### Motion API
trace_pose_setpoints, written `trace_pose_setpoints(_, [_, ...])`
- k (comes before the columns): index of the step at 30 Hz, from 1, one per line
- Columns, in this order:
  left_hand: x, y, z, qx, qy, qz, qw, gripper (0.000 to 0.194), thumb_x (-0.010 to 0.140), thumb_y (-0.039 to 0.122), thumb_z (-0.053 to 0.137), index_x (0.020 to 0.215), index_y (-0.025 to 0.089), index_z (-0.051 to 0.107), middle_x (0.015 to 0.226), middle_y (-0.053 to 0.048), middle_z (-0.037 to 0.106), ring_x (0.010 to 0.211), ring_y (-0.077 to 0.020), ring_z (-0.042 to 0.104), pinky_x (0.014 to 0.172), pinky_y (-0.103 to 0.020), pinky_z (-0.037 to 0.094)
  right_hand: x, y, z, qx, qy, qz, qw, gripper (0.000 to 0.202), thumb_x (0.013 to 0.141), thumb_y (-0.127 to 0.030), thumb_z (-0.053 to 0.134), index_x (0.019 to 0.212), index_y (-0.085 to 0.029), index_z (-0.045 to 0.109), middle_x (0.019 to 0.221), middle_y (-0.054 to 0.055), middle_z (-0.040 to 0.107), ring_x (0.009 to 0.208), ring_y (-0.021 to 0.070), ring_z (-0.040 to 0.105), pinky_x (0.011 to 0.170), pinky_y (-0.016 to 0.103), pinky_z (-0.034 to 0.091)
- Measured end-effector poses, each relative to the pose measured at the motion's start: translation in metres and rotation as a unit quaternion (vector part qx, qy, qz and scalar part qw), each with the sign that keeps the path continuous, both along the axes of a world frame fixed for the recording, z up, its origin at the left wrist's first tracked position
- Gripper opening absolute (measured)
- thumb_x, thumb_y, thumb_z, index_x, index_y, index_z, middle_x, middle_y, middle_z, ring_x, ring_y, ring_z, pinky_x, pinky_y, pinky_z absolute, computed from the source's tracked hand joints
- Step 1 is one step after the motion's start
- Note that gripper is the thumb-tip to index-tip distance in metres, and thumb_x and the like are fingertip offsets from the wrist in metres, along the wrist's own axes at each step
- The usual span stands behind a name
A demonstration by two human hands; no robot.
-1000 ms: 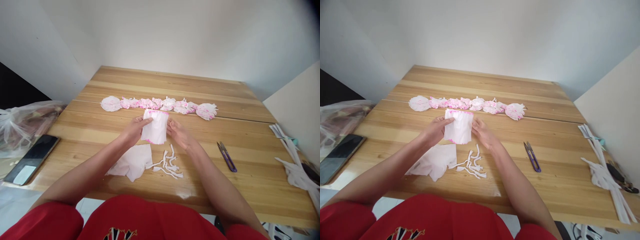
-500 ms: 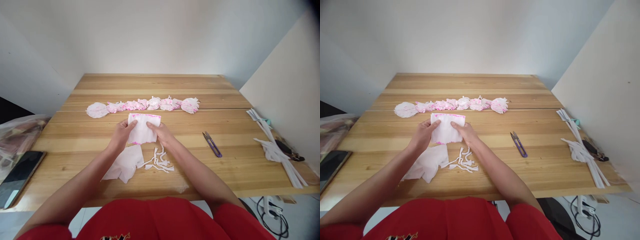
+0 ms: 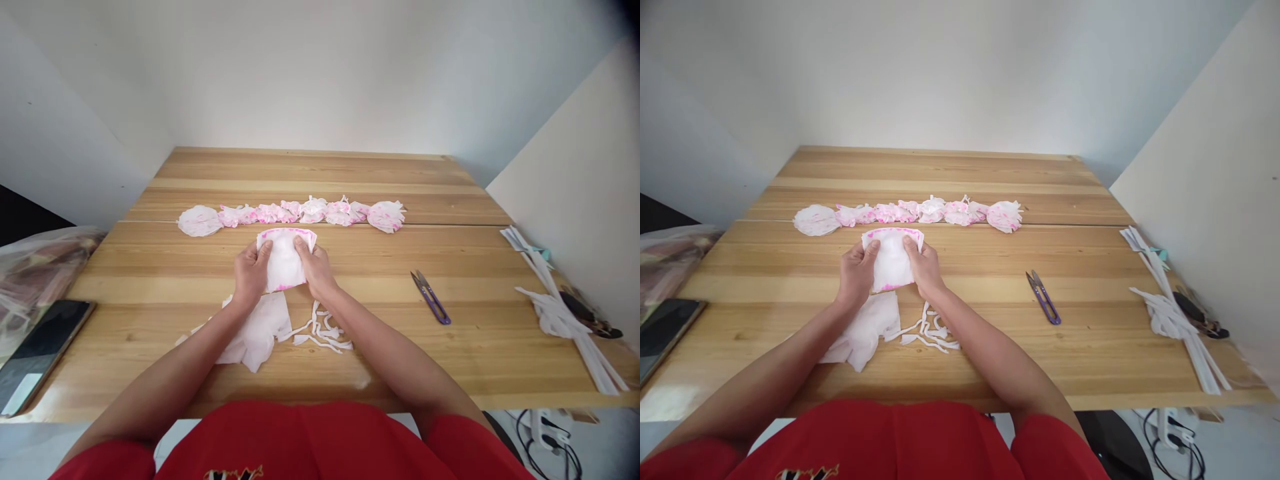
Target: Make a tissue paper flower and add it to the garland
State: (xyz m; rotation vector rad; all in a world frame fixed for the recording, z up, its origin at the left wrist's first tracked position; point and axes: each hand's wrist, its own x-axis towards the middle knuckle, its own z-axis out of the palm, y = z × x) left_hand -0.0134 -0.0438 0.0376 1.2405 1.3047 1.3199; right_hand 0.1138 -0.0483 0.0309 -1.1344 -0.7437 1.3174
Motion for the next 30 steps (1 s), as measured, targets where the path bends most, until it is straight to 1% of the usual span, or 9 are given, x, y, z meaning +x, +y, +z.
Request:
trace_pose_setpoints(5, [-0.001,0.000,-0.006,-0.007,-0.025,-0.029,0.999,0.031,0.083,0.048,0.060,0.079,0.017,0.062,0.069,0.002,0.056,0.061,-0.0109,0.048,0.057,-0.021,0.040,0.000,-0.003,-0.003,-0.010,0.047,0.008,0.999,0.043,0.065,-0.055,0.077,0.085,-0.017,0.068,0.079,0.003,0.072,0.067,0.0167,0.064,0.061,0.027,0.050])
trace_pose_setpoints(10, [-0.002,-0.001,-0.006,-0.012,0.001,-0.034,0.999,0.036,0.083,0.052,0.059,0.077,0.017,0.061,0.066,0.003,0.053,0.058,-0.0101,0.045,0.054,-0.021,0.037,0.000,-0.005,-0.007,-0.043,0.048,0.050,0.997,0.044,0.058,-0.049,0.083,0.085,-0.016,0.070,0.076,0.003,0.073,0.064,0.0174,0.065,0.061,0.028,0.051])
trace_pose_setpoints(16, [-0.003,0.000,0.001,-0.030,-0.032,-0.052,0.998,0.045,0.080,0.061,0.060,0.070,0.017,0.056,0.057,0.004,0.048,0.051,-0.0094,0.041,0.049,-0.021,0.033,0.003,-0.005,-0.009,-0.005,0.002,-0.043,0.999,0.038,0.066,-0.051,0.077,0.080,-0.017,0.067,0.072,0.000,0.070,0.063,0.0155,0.061,0.056,0.026,0.046])
trace_pose_setpoints(19, [-0.007,0.006,0.004,-0.083,-0.080,-0.134,0.984,0.053,0.079,0.070,0.055,0.074,0.017,0.061,0.059,0.001,0.056,0.055,-0.0126,0.051,0.053,-0.024,0.039,0.008,-0.004,-0.008,0.013,-0.027,-0.074,0.997,0.037,0.067,-0.051,0.075,0.077,-0.017,0.065,0.068,-0.001,0.067,0.061,0.0137,0.057,0.056,0.025,0.046])
trace_pose_setpoints(21, [-0.009,0.012,0.005,-0.127,-0.113,-0.199,0.965,0.066,0.078,0.078,0.046,0.084,0.016,0.067,0.071,-0.006,0.067,0.068,-0.0178,0.062,0.061,-0.027,0.046,0.011,-0.003,-0.008,0.025,-0.039,-0.080,0.996,0.037,0.069,-0.052,0.074,0.078,-0.017,0.065,0.066,-0.001,0.066,0.060,0.0131,0.056,0.056,0.025,0.046])
trace_pose_setpoints(23, [-0.008,0.018,0.006,-0.156,-0.127,-0.224,0.954,0.075,0.075,0.084,0.042,0.090,0.015,0.070,0.083,-0.011,0.072,0.080,-0.0220,0.067,0.069,-0.031,0.049,0.012,-0.002,-0.009,0.034,-0.044,-0.085,0.995,0.036,0.070,-0.051,0.074,0.079,-0.017,0.065,0.067,-0.001,0.065,0.061,0.0128,0.055,0.056,0.025,0.046])
trace_pose_setpoints(25, [-0.005,0.021,0.007,-0.159,-0.130,-0.213,0.955,0.073,0.073,0.082,0.049,0.091,0.015,0.070,0.089,-0.011,0.073,0.084,-0.0228,0.068,0.074,-0.032,0.050,0.013,-0.001,-0.010,0.037,-0.047,-0.093,0.994,0.036,0.071,-0.050,0.074,0.080,-0.017,0.066,0.068,-0.001,0.066,0.061,0.0125,0.056,0.056,0.024,0.046])
trace_pose_setpoints(27, [0.002,0.021,0.007,-0.152,-0.128,-0.194,0.961,0.062,0.070,0.073,0.063,0.090,0.015,0.070,0.090,-0.009,0.073,0.082,-0.0210,0.067,0.075,-0.031,0.049,0.013,0.001,-0.012,0.035,-0.046,-0.105,0.993,0.035,0.071,-0.050,0.074,0.079,-0.017,0.066,0.069,0.000,0.066,0.061,0.0125,0.056,0.055,0.024,0.046])
trace_pose_setpoints(30, [0.015,0.022,0.004,-0.148,-0.138,-0.171,0.964,0.052,0.063,0.060,0.077,0.085,0.015,0.067,0.081,-0.006,0.070,0.072,-0.0174,0.063,0.066,-0.027,0.046,0.013,0.002,-0.014,0.029,-0.034,-0.122,0.992,0.036,0.071,-0.050,0.075,0.081,-0.016,0.067,0.071,0.001,0.069,0.060,0.0132,0.059,0.053,0.024,0.047])
